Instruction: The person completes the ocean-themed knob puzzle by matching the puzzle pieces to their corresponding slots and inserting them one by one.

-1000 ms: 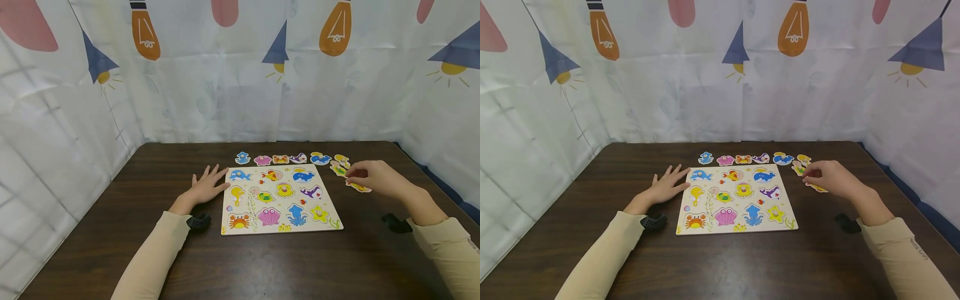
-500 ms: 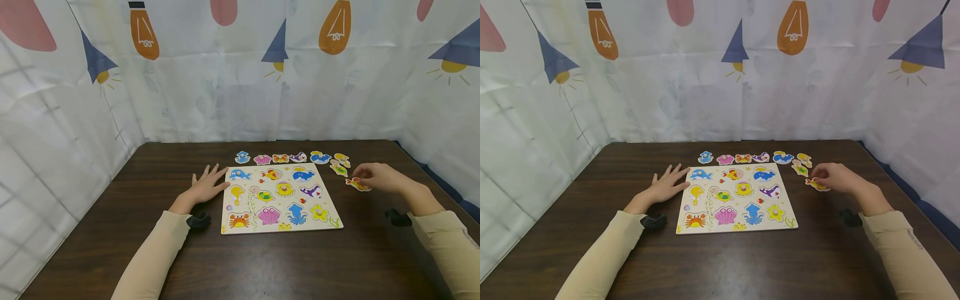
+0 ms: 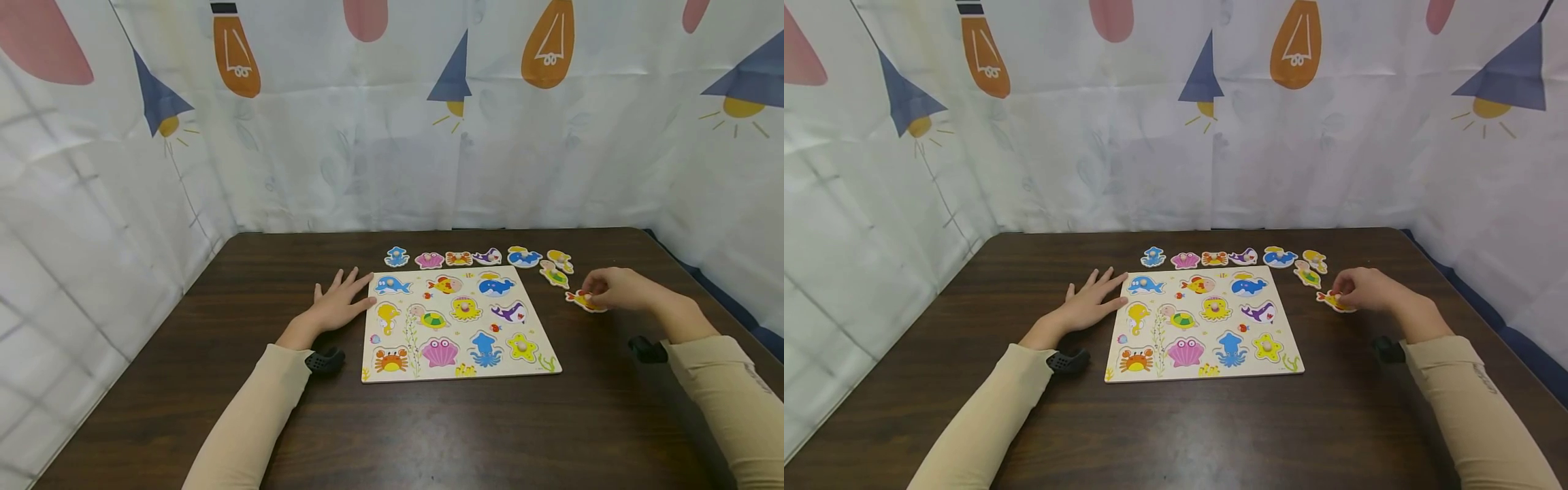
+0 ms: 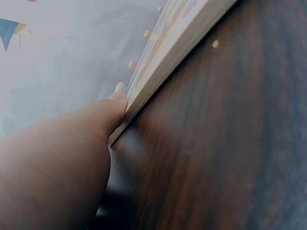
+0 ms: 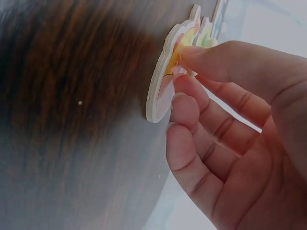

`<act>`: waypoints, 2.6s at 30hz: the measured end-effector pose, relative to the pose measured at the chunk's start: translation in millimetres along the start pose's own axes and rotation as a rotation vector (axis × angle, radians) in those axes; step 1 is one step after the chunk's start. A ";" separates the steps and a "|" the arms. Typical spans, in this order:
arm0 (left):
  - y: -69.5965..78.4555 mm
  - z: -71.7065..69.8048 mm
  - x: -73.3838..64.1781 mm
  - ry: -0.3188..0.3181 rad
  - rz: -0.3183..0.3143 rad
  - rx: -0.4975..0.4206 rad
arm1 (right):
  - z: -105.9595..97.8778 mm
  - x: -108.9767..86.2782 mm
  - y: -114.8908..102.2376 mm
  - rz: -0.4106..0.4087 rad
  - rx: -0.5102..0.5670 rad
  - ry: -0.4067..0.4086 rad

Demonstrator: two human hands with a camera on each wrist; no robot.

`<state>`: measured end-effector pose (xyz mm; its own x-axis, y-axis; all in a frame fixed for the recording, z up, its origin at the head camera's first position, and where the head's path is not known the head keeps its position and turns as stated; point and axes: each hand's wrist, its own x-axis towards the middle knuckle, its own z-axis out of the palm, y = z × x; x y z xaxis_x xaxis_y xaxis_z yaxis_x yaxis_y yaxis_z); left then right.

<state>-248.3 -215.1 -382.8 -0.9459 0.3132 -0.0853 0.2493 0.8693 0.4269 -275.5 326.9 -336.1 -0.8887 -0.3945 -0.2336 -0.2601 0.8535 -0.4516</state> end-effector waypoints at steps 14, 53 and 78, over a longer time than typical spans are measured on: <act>-2.7 1.6 1.8 -0.002 0.004 -0.002 | 0.7 -0.3 0.3 0.002 -0.008 0.027; 0.7 -0.3 -0.8 0.004 0.001 -0.007 | -5.9 -1.5 -58.0 -0.156 -0.145 0.194; -3.5 1.8 2.7 0.009 0.006 0.001 | -5.1 15.9 -115.9 -0.238 -0.113 0.178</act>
<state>-251.3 -216.6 -386.1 -0.9462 0.3147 -0.0750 0.2548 0.8677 0.4268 -261.3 223.4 -283.0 -0.8472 -0.5307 0.0262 -0.5005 0.7806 -0.3743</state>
